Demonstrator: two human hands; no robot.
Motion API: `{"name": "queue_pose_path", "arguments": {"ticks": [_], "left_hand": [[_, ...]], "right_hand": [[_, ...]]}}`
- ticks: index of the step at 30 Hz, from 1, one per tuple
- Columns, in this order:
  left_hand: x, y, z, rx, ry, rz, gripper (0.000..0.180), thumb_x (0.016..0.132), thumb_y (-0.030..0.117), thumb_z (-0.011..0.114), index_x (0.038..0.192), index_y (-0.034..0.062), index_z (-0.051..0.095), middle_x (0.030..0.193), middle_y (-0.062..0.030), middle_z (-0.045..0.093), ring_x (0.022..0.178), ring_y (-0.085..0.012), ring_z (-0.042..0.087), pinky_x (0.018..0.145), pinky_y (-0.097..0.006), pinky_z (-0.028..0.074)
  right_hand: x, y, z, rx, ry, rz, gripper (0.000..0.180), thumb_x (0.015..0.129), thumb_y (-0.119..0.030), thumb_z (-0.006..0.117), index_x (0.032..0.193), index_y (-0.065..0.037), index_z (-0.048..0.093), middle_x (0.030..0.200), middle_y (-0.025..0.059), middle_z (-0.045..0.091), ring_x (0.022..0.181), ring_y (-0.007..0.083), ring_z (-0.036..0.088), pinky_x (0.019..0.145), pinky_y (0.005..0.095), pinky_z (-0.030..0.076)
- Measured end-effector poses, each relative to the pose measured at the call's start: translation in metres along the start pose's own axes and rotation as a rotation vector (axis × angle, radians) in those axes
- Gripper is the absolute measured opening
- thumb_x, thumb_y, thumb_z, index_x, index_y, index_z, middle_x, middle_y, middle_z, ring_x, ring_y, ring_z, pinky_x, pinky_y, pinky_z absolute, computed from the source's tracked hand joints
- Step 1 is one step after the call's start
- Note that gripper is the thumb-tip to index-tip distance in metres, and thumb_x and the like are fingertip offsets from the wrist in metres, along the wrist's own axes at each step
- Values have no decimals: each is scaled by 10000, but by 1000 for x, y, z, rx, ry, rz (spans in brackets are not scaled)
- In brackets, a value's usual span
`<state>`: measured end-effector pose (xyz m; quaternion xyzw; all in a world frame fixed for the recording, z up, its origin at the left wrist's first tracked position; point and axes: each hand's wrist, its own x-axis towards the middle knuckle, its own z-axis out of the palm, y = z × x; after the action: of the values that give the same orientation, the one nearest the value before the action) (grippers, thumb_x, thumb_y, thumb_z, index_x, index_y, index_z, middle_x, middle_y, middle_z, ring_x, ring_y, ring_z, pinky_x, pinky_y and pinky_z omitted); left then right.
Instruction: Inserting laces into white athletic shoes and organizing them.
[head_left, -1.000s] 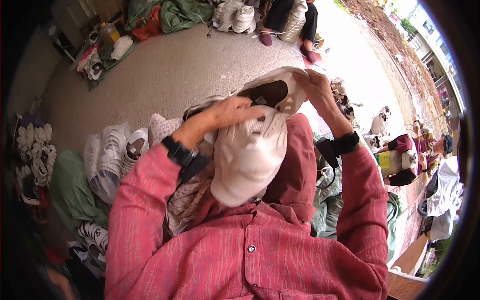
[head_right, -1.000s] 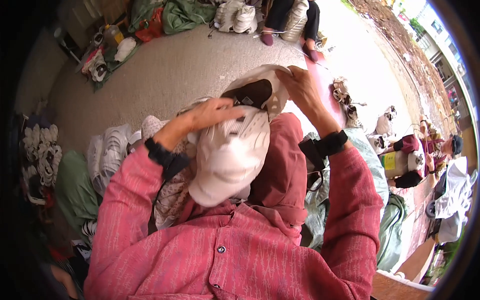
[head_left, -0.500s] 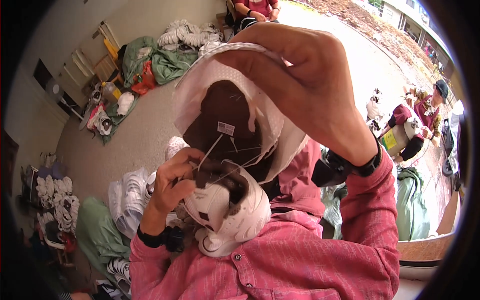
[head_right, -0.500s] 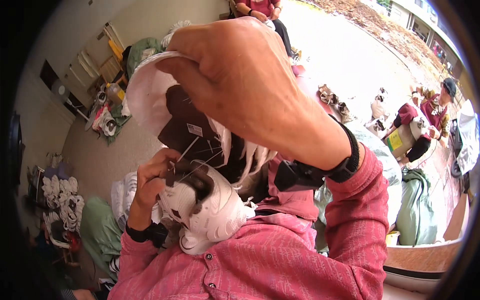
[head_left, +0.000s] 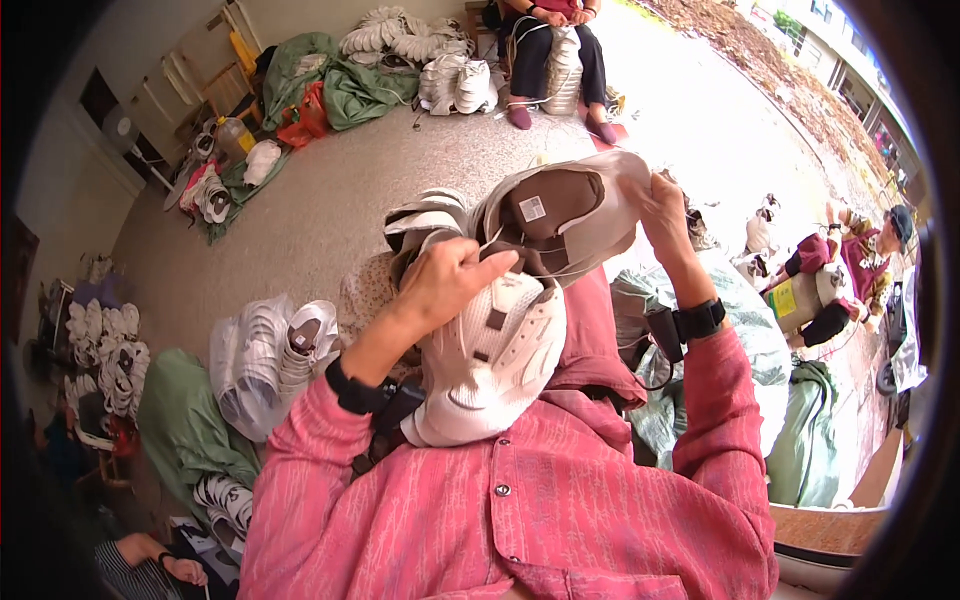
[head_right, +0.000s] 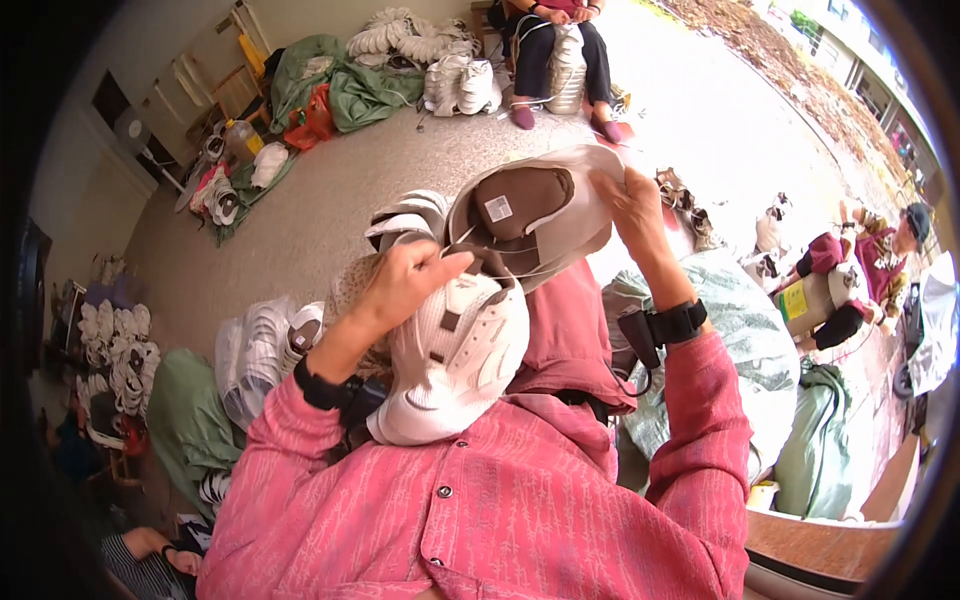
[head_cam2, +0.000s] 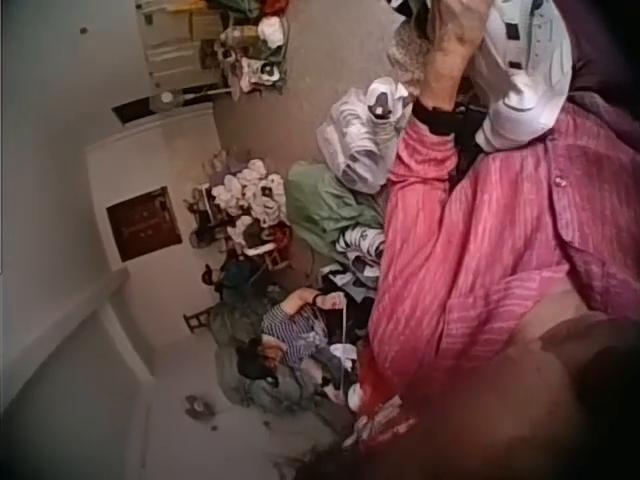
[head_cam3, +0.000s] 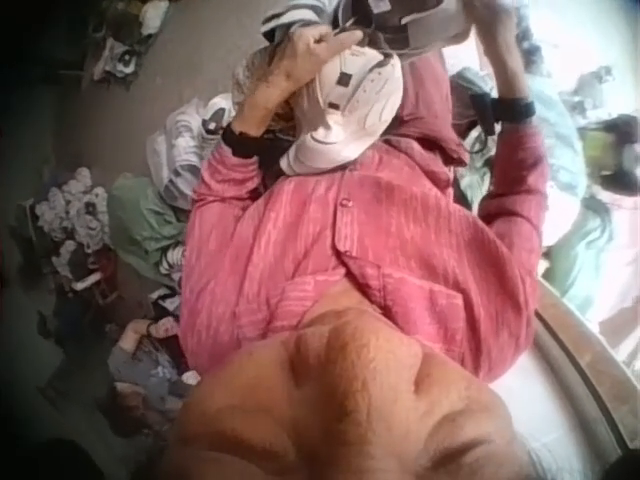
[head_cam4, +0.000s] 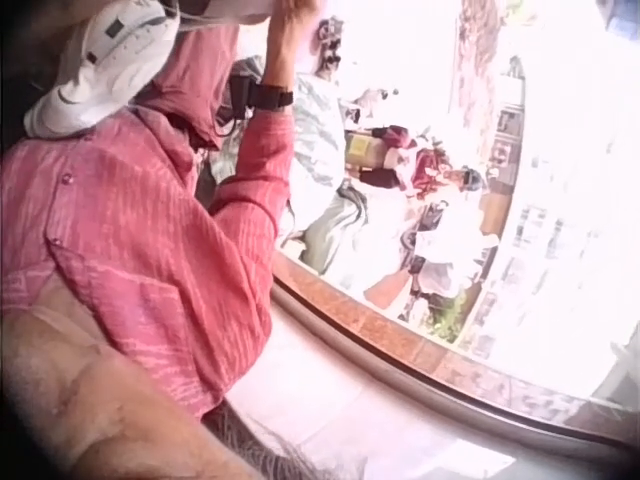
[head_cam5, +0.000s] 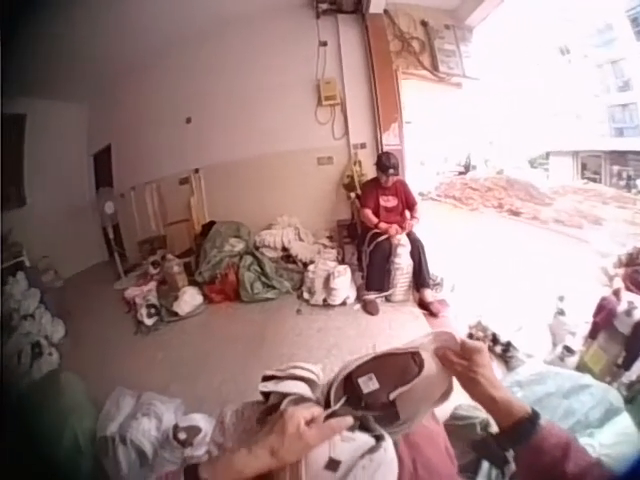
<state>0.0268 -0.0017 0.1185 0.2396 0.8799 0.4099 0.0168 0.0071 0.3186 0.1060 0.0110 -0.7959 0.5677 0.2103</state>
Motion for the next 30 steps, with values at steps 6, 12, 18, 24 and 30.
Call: {"name": "queue_pose_path", "arguments": {"ticks": [6,12,18,24,30], "left_hand": [[-2,-10,-27,-548,-479,-84,505,839,326,709,1214,42,526,1070,-61,554,1009,-111,514,893,-269,423],[-2,-21,-29,-166,-614,273,957,639,405,843,1411,70,386,1343,-154,513,1222,-260,516,1011,-370,421],[-24,-1,49,385,101,77,944,569,693,759,1235,60,542,1008,-259,641,931,-402,624,841,-448,484],[-30,-12,46,17,78,170,808,595,533,847,1152,26,557,980,-200,650,971,-346,623,871,-391,479],[-61,-22,18,-247,-132,203,760,560,338,921,1128,31,520,1113,-127,572,1028,-224,580,902,-338,455]], "right_hand": [[-42,-61,15,-657,452,-629,396,865,-66,669,1239,-10,550,1114,87,601,973,166,582,825,301,486],[-139,-79,94,-133,-235,-359,522,901,-253,622,1327,-8,447,1266,217,505,1200,374,474,1022,429,369],[-93,5,93,-21,-440,-284,482,939,-320,565,1272,27,528,1250,227,560,1187,352,512,1022,399,381],[-78,-24,68,-21,-594,-86,506,932,-389,606,1216,29,585,1199,178,611,1122,257,567,957,348,441],[-96,-79,50,13,-571,13,547,952,-440,574,1256,15,570,1160,130,615,1072,205,562,930,318,447]]}}
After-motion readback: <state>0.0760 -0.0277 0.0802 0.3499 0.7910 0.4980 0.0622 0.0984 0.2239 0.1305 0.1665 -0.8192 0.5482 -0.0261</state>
